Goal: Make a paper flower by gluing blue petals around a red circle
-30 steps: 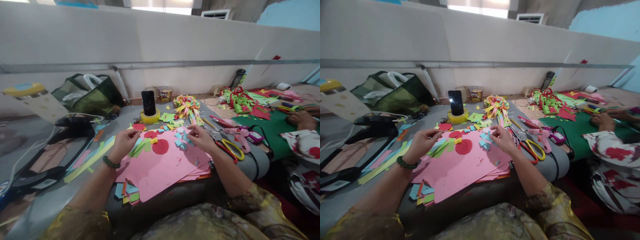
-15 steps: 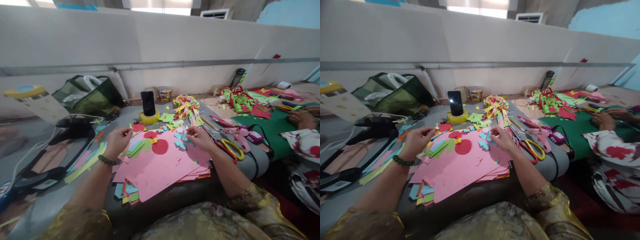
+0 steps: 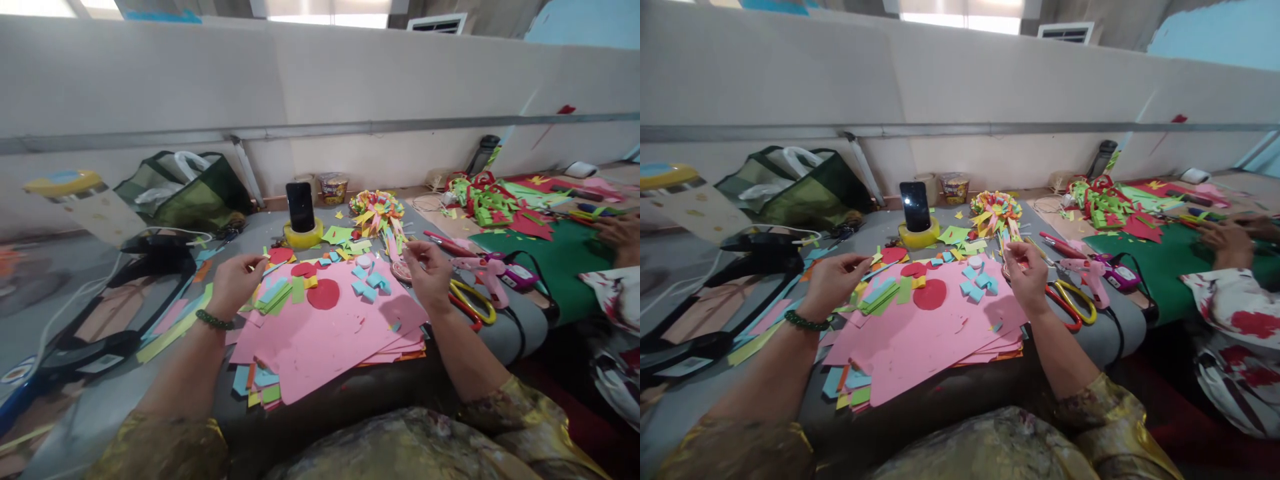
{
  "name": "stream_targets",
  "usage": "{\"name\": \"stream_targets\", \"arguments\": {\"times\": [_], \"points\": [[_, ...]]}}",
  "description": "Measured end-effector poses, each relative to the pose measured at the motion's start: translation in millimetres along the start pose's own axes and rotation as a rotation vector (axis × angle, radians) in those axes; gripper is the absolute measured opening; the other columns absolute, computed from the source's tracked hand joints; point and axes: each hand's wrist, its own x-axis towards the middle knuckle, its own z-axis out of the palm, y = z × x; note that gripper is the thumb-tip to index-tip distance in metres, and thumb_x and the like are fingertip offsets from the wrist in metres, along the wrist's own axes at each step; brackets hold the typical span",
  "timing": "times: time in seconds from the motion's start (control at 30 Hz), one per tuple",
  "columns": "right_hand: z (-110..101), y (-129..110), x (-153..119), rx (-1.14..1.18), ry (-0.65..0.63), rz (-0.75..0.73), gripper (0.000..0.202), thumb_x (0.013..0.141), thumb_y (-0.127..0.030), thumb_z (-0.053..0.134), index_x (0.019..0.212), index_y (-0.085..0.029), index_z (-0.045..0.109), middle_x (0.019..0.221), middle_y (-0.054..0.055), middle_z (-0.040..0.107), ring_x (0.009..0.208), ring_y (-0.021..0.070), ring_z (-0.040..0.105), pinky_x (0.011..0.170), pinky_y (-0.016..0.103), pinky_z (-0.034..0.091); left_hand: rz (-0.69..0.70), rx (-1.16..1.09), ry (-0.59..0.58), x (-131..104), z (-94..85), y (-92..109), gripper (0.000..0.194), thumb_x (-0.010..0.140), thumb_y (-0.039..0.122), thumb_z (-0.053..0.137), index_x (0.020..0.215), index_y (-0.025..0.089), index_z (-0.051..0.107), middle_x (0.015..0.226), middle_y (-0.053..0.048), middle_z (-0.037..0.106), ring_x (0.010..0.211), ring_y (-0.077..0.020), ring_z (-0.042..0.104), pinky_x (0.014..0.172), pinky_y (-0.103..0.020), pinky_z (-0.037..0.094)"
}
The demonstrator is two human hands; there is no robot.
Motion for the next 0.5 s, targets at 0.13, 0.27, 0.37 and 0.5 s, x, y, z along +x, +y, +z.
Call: {"name": "stream_targets", "arguments": {"times": [0.13,0.27,0.37,0.5], "points": [[-12,-14,-1,0.038,0.147,-0.298,0.014,0.078,-0.024,0.068,0.092,-0.021,0.064,0.093,0.005,0.065,0.093,0.0219,0.062,0.079,0.039,0.051,-0.008,0.092,-0.055,0,-2.9,0,0.043,0.077,0.047,0.046,0.092,0.020,0.076,0.083,-0.006,0.075,0.075,-0.0228,0.066,0.061,-0.028,0.042],[-31,-41,-13,0.118,0.321,-0.560,0.014,0.078,-0.020,0.067,0.092,-0.023,0.066,0.088,0.004,0.064,0.086,0.0220,0.063,0.079,0.043,0.050,0.028,0.206,-0.301,-2,-3.8,5,0.039,0.075,0.054,0.053,0.085,0.021,0.072,0.084,-0.006,0.073,0.074,-0.0226,0.065,0.058,-0.028,0.040],[-42,-52,-25,0.044,0.303,-0.715,0.008,0.081,-0.022,0.063,0.088,-0.024,0.064,0.079,0.001,0.063,0.069,0.0186,0.061,0.066,0.037,0.049,0.074,0.270,-0.422,-3,-2.4,9,0.039,0.070,0.055,0.061,0.084,0.019,0.066,0.087,-0.007,0.070,0.076,-0.0227,0.063,0.059,-0.028,0.041],[-40,-41,-34,-0.045,0.136,-0.679,0.012,0.083,-0.014,0.059,0.091,-0.024,0.061,0.078,0.001,0.065,0.070,0.0178,0.062,0.066,0.035,0.049,0.069,0.320,-0.471,-5,-0.5,11,0.039,0.067,0.055,0.064,0.082,0.020,0.058,0.085,-0.006,0.066,0.075,-0.0220,0.061,0.058,-0.028,0.038]]}}
